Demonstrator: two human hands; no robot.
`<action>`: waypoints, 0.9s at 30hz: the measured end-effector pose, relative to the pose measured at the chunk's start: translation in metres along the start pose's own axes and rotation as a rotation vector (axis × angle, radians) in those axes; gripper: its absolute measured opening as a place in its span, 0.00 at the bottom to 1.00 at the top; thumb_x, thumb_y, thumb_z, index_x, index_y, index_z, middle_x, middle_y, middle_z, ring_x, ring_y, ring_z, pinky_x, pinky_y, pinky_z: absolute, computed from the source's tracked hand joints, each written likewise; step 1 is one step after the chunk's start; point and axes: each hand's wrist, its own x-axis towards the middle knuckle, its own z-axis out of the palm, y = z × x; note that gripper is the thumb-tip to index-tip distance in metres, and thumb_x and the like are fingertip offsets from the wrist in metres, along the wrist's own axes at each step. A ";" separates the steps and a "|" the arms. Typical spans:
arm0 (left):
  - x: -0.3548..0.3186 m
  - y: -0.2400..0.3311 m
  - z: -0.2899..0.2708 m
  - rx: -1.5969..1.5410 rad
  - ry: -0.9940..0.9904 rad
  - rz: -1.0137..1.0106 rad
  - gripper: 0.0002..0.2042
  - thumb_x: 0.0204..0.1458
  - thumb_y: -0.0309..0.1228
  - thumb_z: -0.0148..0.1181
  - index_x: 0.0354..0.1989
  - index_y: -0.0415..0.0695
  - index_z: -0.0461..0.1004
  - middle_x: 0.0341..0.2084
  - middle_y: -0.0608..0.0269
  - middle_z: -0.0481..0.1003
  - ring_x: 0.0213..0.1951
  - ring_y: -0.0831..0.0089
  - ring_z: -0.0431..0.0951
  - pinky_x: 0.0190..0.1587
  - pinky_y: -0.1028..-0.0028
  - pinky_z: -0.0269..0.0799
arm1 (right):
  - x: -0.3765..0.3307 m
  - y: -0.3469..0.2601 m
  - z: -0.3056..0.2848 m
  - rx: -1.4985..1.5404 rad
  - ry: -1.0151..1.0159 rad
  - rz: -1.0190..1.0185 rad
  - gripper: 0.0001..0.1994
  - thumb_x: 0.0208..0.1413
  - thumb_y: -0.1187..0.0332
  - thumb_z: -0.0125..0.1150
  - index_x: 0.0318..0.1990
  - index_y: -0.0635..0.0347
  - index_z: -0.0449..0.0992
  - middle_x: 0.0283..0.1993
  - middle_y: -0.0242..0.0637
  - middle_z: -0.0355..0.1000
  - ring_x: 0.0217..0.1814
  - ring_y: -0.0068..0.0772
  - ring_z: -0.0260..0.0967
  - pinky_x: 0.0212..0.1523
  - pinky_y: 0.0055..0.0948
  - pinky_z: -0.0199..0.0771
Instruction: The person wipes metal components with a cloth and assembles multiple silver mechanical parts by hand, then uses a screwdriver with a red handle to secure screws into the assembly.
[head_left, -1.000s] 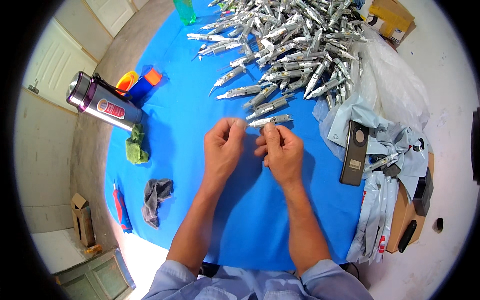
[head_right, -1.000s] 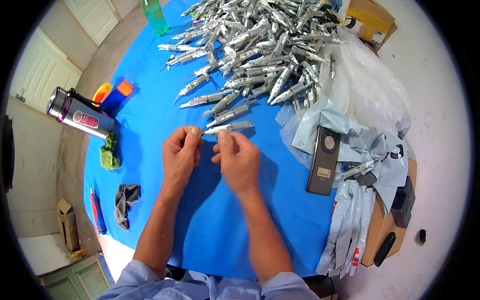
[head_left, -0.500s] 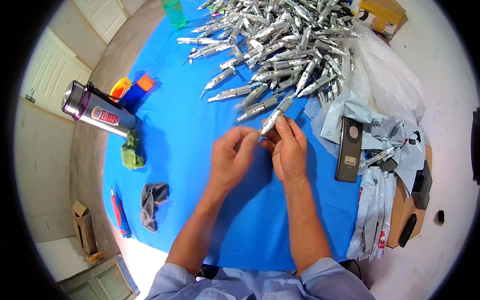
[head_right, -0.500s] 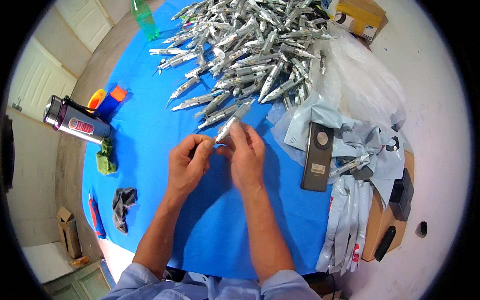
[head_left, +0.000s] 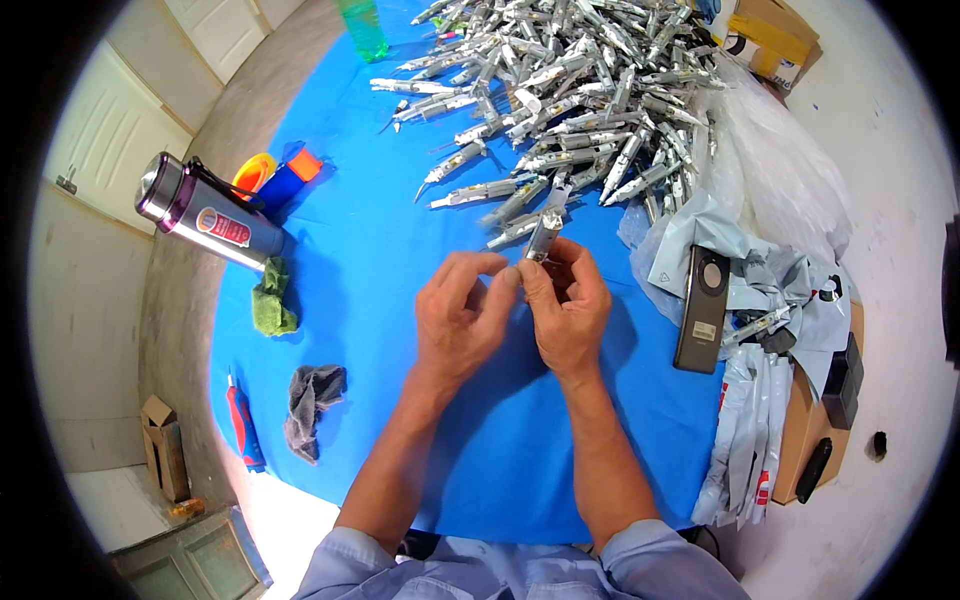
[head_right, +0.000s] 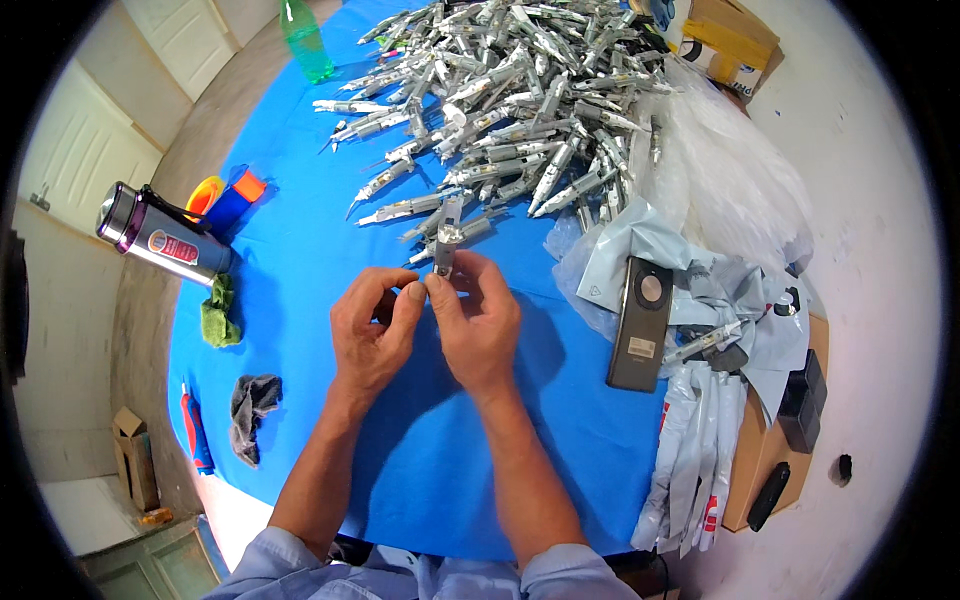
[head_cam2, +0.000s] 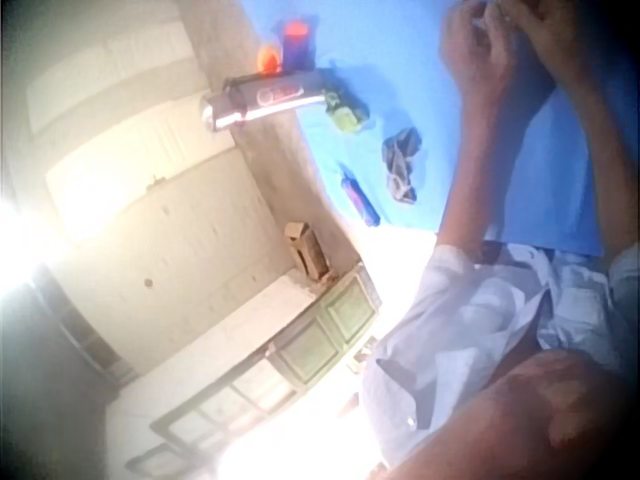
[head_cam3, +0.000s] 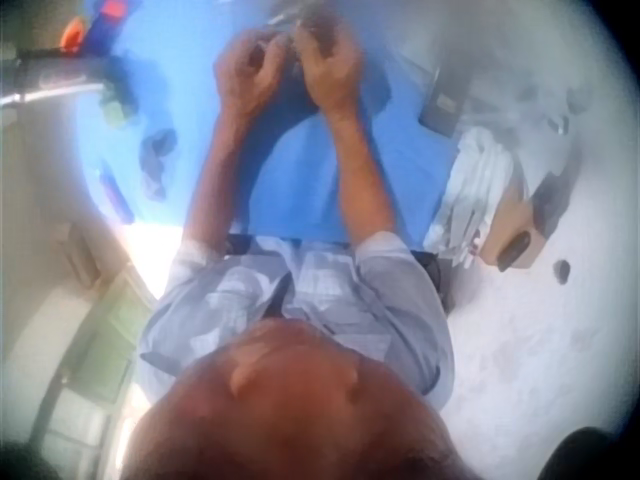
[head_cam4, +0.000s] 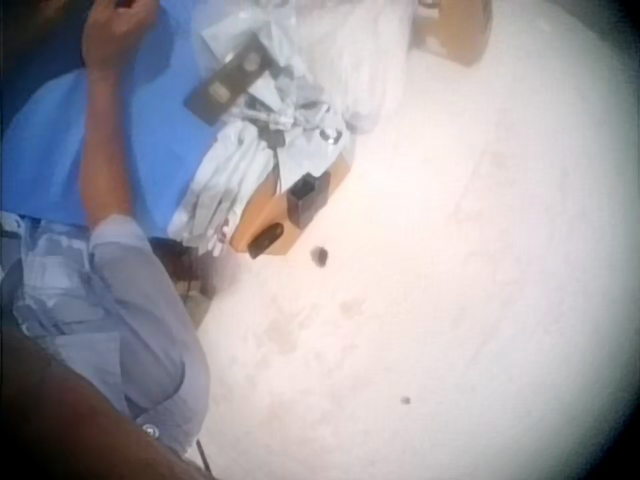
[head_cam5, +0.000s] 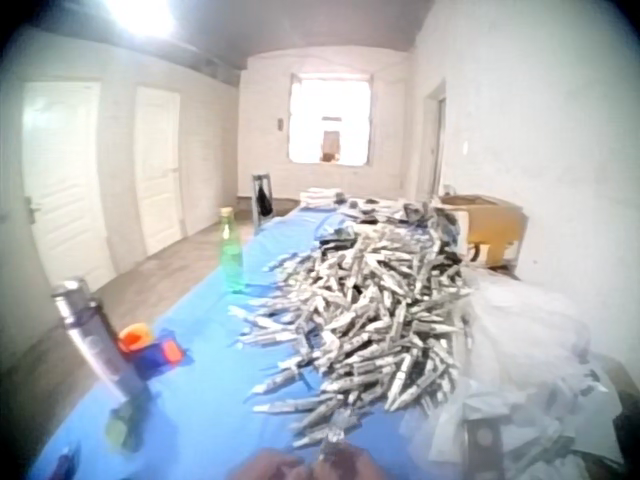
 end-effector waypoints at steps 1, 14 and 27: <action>0.000 0.000 0.000 0.004 0.010 0.000 0.05 0.62 0.26 0.67 0.40 0.37 0.81 0.30 0.62 0.80 0.24 0.82 0.75 0.26 0.76 0.68 | 0.000 0.001 0.001 -0.007 -0.004 -0.027 0.15 0.65 0.70 0.69 0.55 0.67 0.76 0.46 0.36 0.80 0.45 0.25 0.79 0.39 0.26 0.81; 0.000 -0.010 -0.003 -0.072 0.165 0.070 0.09 0.55 0.22 0.72 0.43 0.38 0.81 0.34 0.60 0.81 0.25 0.79 0.75 0.24 0.77 0.69 | -0.003 0.007 0.007 -0.334 -0.049 -0.179 0.14 0.55 0.80 0.72 0.48 0.60 0.81 0.45 0.38 0.80 0.42 0.34 0.81 0.34 0.29 0.79; 0.012 -0.007 -0.015 -0.074 0.177 0.114 0.05 0.59 0.21 0.69 0.41 0.38 0.83 0.33 0.59 0.83 0.29 0.76 0.80 0.28 0.77 0.74 | -0.001 0.005 0.006 -0.467 -0.030 -0.275 0.14 0.56 0.80 0.72 0.49 0.59 0.81 0.50 0.37 0.78 0.43 0.27 0.80 0.29 0.22 0.78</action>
